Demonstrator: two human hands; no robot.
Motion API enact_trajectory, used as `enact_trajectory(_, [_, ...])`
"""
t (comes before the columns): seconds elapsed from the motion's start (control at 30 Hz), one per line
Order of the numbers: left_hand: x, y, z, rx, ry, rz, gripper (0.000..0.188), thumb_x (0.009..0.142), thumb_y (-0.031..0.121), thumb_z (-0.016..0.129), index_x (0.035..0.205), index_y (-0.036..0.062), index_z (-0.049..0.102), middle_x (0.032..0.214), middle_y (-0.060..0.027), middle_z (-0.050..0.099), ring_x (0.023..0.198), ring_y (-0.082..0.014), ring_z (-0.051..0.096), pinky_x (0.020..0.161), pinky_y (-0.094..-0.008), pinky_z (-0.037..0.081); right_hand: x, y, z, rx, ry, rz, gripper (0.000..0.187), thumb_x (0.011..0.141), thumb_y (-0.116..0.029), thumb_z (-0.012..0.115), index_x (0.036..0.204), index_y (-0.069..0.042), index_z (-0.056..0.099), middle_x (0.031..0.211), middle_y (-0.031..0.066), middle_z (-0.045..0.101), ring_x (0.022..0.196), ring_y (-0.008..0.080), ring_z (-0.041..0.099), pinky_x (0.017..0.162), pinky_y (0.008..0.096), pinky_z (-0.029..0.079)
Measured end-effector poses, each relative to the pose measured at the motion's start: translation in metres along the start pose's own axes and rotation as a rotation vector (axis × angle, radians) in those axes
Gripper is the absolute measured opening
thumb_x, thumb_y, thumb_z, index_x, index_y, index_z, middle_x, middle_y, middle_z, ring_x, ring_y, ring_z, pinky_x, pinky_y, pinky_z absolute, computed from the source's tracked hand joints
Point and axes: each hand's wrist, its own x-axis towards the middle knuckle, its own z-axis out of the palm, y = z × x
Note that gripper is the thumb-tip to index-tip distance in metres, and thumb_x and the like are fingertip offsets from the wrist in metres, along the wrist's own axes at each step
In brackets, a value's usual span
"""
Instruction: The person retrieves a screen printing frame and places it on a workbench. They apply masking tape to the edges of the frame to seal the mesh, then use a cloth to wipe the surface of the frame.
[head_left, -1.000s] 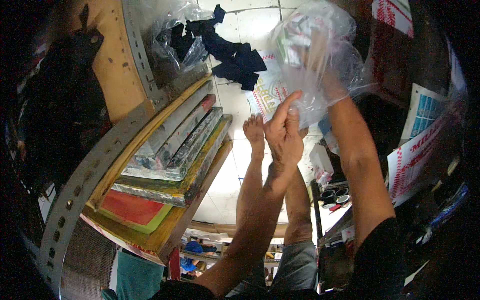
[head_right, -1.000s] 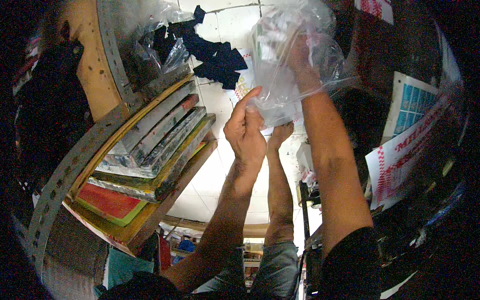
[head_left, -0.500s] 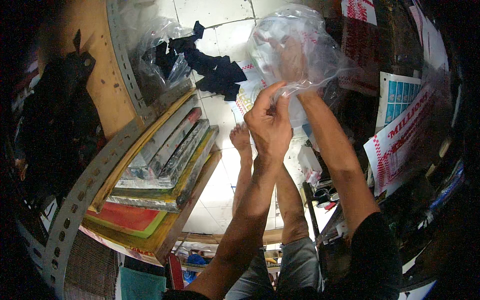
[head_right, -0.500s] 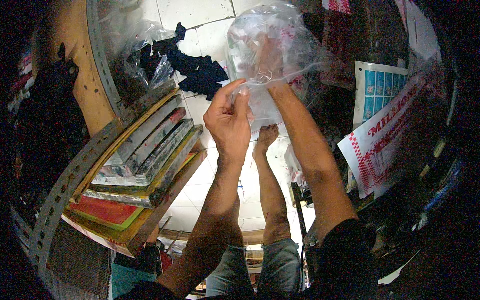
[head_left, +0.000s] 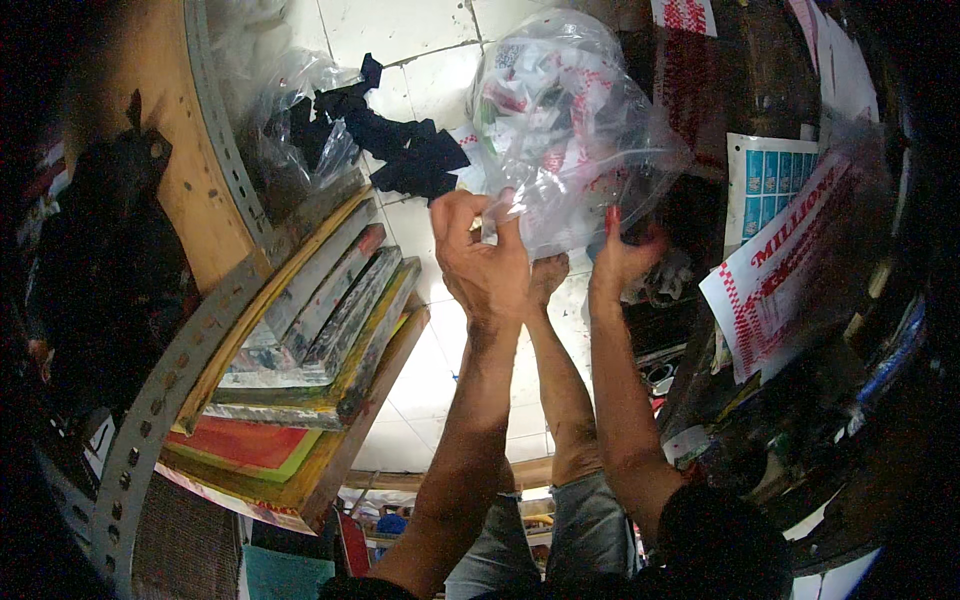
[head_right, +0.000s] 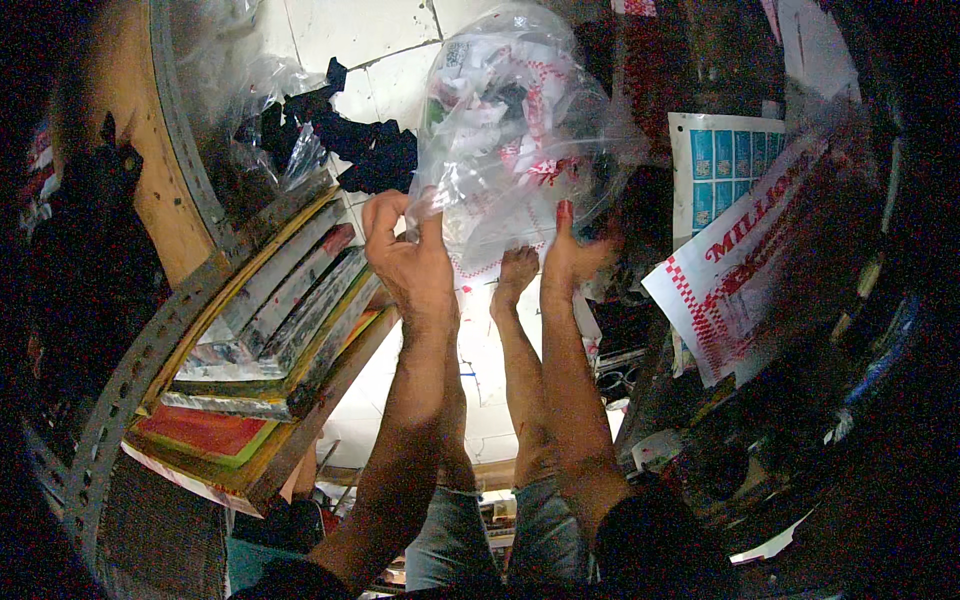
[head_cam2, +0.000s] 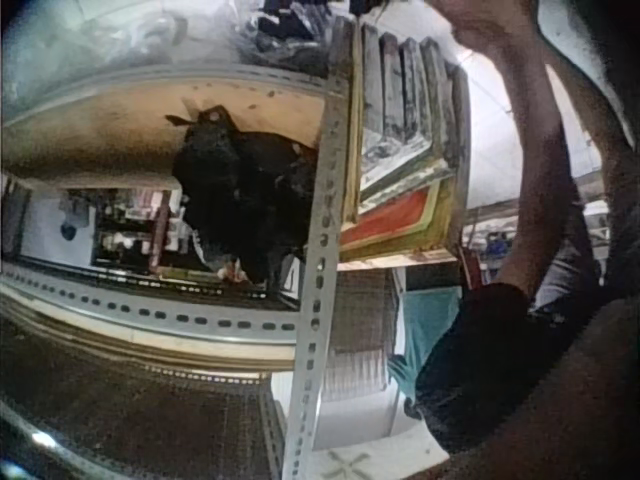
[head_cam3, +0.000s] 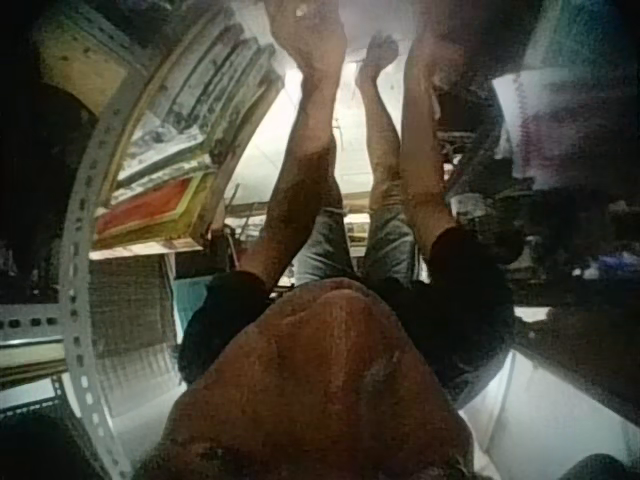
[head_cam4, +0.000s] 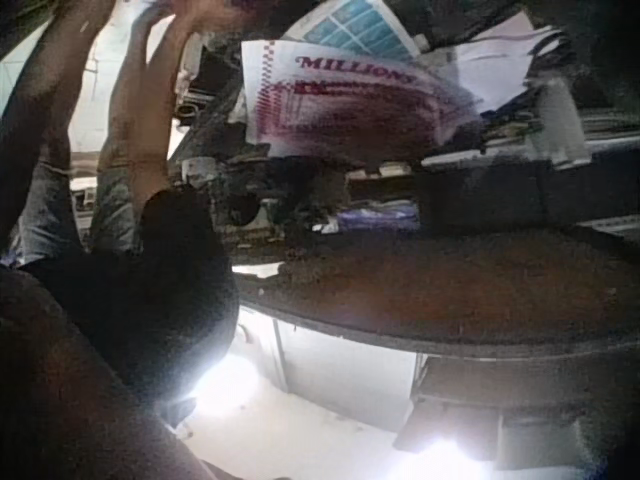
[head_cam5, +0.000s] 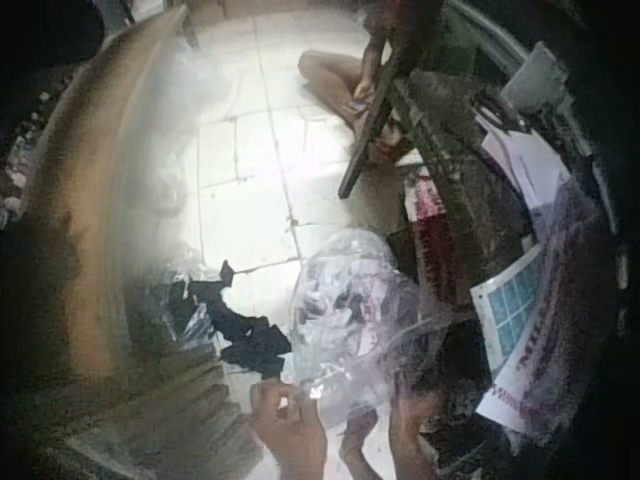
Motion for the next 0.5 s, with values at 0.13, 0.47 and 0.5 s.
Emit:
enact_trajectory(0.13, [0.010,-0.010,-0.007,-0.142,-0.150,-0.040,0.012,0.082,0.005,0.067,0.093,-0.0002,0.065,0.114,-0.0137,0.058,0.100,-0.0258,0.058,0.084,-0.0335,0.048,0.008,0.019,0.003,0.726,-0.409,0.749,0.027,0.082,-0.012,0.074,0.106,-0.008,0.064,0.106,0.0040,0.064,0.098,0.0196,0.058,0.085,0.0345,0.047])
enact_trajectory(0.47, [-0.020,-0.018,0.022,-0.325,-0.493,-0.040,0.039,0.093,0.020,0.060,0.125,-0.0023,0.057,0.128,-0.0136,0.056,0.112,-0.0221,0.055,0.098,-0.0316,0.042,0.068,-0.156,0.021,0.737,-0.105,0.144,0.023,0.093,-0.004,0.057,0.114,0.001,0.063,0.110,0.0121,0.065,0.098,0.0234,0.063,0.087,0.0324,0.050])
enact_trajectory(0.5, [-0.022,-0.013,0.025,-0.324,-0.550,-0.023,0.038,0.094,0.021,0.059,0.124,-0.0016,0.058,0.128,-0.0157,0.056,0.115,-0.0250,0.054,0.099,-0.0337,0.040,0.073,-0.157,0.019,0.736,-0.119,0.213,0.024,0.094,-0.006,0.055,0.115,0.002,0.062,0.112,0.0132,0.065,0.100,0.0241,0.063,0.089,0.0329,0.049])
